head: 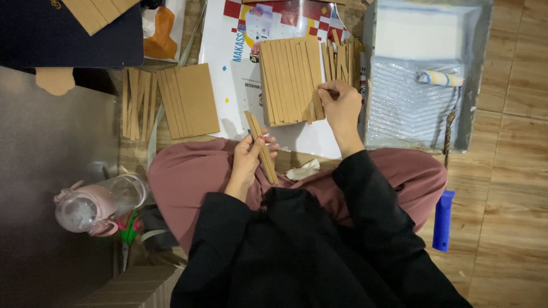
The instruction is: Organizing and assembling thin cardboard strips into a larger cardboard frame.
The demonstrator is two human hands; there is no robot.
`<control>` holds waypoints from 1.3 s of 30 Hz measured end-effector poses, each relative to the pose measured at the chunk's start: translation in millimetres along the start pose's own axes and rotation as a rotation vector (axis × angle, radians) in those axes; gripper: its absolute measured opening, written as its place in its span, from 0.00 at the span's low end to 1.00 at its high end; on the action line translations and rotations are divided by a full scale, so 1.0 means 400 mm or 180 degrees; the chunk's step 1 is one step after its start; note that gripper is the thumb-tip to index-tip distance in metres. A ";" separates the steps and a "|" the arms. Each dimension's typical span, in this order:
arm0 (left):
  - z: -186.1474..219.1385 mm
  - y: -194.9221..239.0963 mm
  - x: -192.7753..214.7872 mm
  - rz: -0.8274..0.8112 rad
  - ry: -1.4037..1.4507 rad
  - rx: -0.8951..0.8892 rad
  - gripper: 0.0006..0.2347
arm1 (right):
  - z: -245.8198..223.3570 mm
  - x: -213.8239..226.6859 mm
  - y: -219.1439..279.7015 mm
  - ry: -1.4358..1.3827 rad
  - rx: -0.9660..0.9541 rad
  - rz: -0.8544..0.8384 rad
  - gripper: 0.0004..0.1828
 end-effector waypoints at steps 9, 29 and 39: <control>0.000 0.000 0.001 0.0048 -0.0020 0.0139 0.11 | 0.042 0.027 0.050 -0.0718 -0.0297 -0.0146 0.07; 0.007 0.002 -0.003 -0.0003 -0.0050 0.0100 0.11 | 0.033 0.005 0.058 0.0009 0.0445 -0.0274 0.10; -0.011 -0.006 0.006 0.0051 -0.0021 0.0107 0.11 | 0.063 0.038 -0.049 0.0233 0.0344 0.0365 0.04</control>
Point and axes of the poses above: each hand's wrist, its own y-axis away from the middle knuckle, its own x-axis out of the back of the hand, z = x × y, the point moved 5 cm from there along -y, towards the middle knuckle, and after that the axes turned 11 degrees about -x, right-handed, at the moved point
